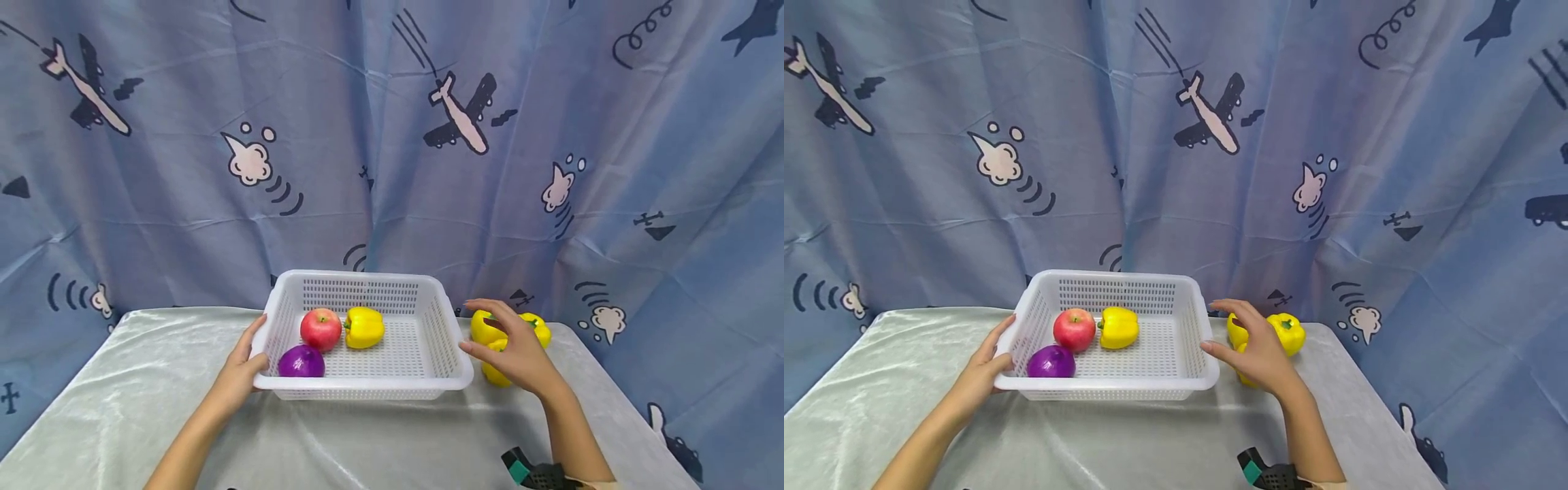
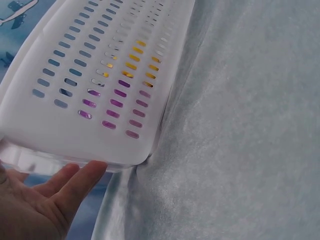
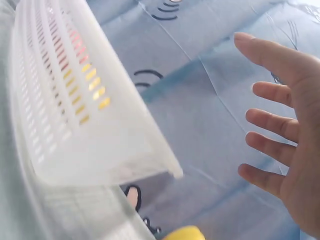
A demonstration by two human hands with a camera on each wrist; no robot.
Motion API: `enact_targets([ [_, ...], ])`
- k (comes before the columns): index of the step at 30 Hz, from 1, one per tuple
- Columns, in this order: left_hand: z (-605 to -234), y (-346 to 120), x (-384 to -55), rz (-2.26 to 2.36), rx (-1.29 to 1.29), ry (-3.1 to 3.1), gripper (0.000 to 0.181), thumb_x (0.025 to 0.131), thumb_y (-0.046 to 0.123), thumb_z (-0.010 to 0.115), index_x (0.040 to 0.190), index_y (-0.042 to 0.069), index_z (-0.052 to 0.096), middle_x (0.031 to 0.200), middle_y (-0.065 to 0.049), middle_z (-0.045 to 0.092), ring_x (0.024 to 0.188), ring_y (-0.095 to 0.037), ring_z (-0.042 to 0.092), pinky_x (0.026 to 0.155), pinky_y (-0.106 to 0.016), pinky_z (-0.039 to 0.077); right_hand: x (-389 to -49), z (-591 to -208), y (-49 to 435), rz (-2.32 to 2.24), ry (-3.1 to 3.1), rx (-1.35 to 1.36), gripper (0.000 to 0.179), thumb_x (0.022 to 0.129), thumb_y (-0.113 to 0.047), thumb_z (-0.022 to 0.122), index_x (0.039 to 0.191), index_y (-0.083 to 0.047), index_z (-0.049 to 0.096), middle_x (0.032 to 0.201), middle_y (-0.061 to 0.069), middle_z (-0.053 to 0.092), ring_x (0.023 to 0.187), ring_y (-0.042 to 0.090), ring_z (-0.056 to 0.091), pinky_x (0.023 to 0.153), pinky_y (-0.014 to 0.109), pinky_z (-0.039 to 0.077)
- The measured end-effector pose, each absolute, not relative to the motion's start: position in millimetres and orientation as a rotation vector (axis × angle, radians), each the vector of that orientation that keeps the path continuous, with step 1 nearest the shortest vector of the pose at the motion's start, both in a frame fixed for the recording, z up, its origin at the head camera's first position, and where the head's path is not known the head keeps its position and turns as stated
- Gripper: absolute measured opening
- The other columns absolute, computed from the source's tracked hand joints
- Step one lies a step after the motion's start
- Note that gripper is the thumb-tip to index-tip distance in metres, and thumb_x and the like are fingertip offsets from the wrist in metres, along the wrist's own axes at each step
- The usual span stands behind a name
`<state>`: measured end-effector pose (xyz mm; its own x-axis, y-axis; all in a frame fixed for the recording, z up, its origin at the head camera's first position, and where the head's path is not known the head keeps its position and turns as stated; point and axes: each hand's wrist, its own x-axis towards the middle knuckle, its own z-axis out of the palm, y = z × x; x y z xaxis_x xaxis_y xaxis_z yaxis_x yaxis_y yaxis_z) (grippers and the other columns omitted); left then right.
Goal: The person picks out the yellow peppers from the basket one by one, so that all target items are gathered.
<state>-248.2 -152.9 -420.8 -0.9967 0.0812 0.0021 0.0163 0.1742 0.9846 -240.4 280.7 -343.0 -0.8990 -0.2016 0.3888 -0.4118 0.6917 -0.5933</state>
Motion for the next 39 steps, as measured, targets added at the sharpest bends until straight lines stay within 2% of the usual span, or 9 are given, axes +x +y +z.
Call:
enact_targets([
  [6,-421.4,-152.8,-247.9,1.979,0.079,2.380,0.088,0.085,-0.004,0.041,0.164,0.024,0.012,0.156,-0.030,0.030,0.123,-0.042,0.051,0.069,-0.033,0.056,-249.2,-333.7,260.8,0.964,-2.603,0.586,0.064,0.083,-0.034,0.081,0.141,-0.022,0.056,0.145,0.007,0.056,0.133,0.034,0.052,0.104,0.068,0.044],
  [13,-421.4,-158.6,-243.7,1.962,0.074,2.397,0.088,0.086,-0.001,0.041,0.164,0.025,0.011,0.156,-0.029,0.030,0.123,-0.040,0.050,0.071,-0.034,0.056,-264.3,-327.3,229.2,0.959,-2.627,0.712,0.066,0.083,-0.035,0.081,0.142,-0.024,0.055,0.145,0.004,0.056,0.133,0.031,0.054,0.106,0.059,0.047],
  [19,-421.9,-159.3,-245.9,1.977,0.085,2.387,0.089,0.085,-0.003,0.041,0.164,0.024,0.010,0.156,-0.029,0.029,0.121,-0.039,0.052,0.070,-0.033,0.057,-275.8,-330.2,205.2,0.966,-2.619,0.814,0.063,0.083,-0.034,0.081,0.140,-0.021,0.057,0.144,0.005,0.057,0.133,0.028,0.054,0.106,0.054,0.049],
  [29,-422.4,-146.8,-250.7,1.996,0.091,2.361,0.088,0.085,-0.003,0.041,0.164,0.024,0.013,0.155,-0.029,0.032,0.124,-0.041,0.050,0.071,-0.034,0.057,-303.4,-327.0,178.2,0.938,-2.678,0.897,0.064,0.082,-0.035,0.081,0.139,-0.016,0.058,0.144,0.007,0.057,0.133,0.029,0.053,0.106,0.052,0.049],
  [35,-421.6,-151.2,-251.0,1.981,0.080,2.383,0.089,0.085,-0.002,0.042,0.164,0.025,0.012,0.155,-0.030,0.031,0.123,-0.041,0.051,0.070,-0.033,0.056,-325.0,-336.5,160.5,0.982,-2.774,0.909,0.065,0.083,-0.037,0.079,0.141,-0.018,0.057,0.148,0.007,0.053,0.139,0.036,0.048,0.110,0.057,0.045],
  [39,-422.1,-153.6,-250.3,1.975,0.077,2.385,0.089,0.085,-0.003,0.042,0.164,0.025,0.011,0.155,-0.030,0.030,0.123,-0.041,0.051,0.069,-0.033,0.056,-333.5,-345.2,150.6,0.944,-2.818,0.881,0.067,0.081,-0.038,0.080,0.141,-0.018,0.057,0.150,0.006,0.052,0.140,0.034,0.047,0.113,0.059,0.041],
])
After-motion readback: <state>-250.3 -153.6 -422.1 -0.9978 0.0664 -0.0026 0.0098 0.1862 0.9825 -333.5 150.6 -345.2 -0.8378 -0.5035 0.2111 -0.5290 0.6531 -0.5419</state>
